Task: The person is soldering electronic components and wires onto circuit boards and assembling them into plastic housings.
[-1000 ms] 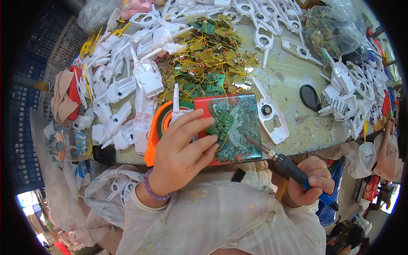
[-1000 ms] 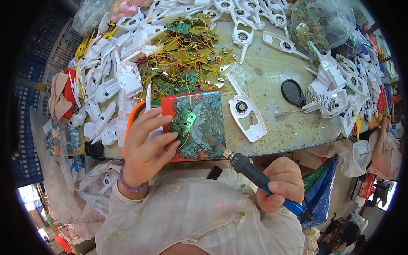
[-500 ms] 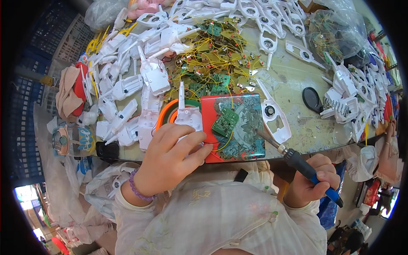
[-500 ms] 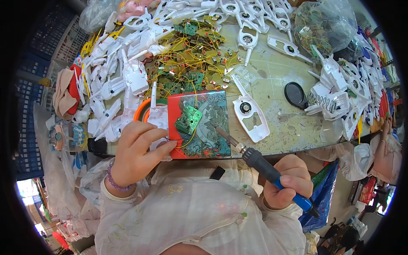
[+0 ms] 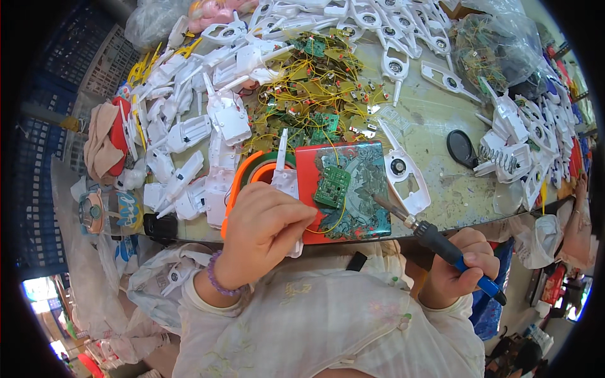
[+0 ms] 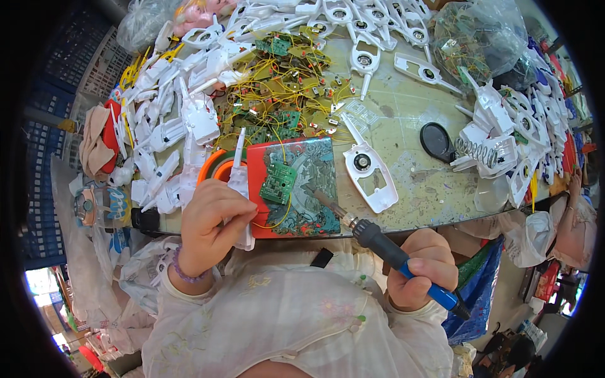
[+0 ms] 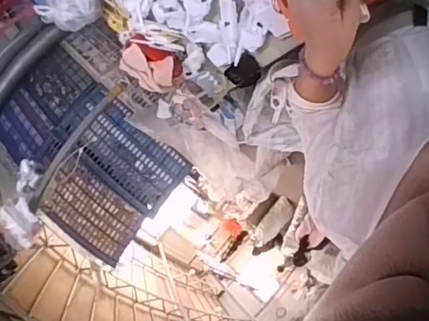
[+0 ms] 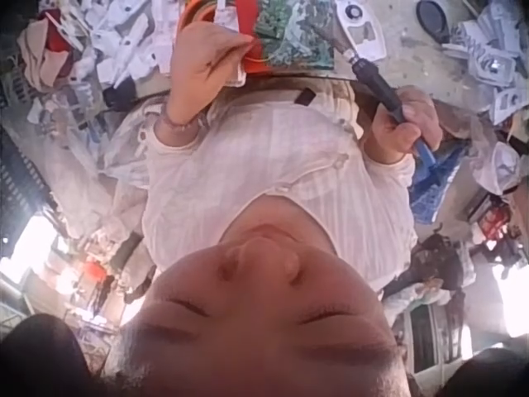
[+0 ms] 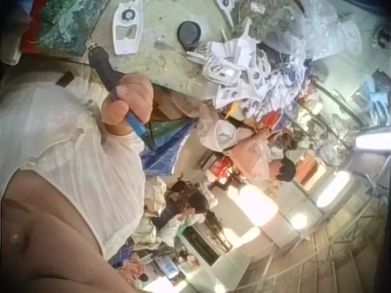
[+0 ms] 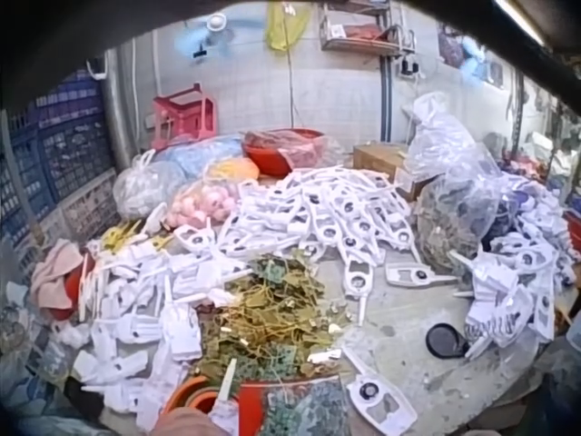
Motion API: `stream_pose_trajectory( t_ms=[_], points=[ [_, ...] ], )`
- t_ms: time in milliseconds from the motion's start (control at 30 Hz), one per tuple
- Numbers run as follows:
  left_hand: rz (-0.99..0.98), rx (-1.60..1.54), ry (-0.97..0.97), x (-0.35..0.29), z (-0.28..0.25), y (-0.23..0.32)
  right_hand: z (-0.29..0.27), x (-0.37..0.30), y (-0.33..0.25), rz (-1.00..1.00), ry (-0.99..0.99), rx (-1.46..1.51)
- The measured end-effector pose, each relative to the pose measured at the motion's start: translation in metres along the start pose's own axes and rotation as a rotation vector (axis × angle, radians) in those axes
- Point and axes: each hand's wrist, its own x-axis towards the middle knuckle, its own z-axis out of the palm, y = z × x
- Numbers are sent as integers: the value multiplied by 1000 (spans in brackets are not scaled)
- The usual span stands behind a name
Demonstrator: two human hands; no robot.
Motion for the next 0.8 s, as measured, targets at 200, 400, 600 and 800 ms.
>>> stream_pose_trajectory(
  t_ms=[200, 400, 600, 800],
  points=[
    [-69, 207, 176, 2, 17, 7, 1, -3, 3, -6, -45, 22],
    [-1, 303, 204, 4, 23, 10, 1, -5, 4, -4, -63, 26],
    [70, 157, 137, 12, 25, 7, 0, -5, 4, -5, -97, 50],
    [71, 136, 85, 13, 25, 6, 3, -6, 8, -28, -7, 80]
  ],
)
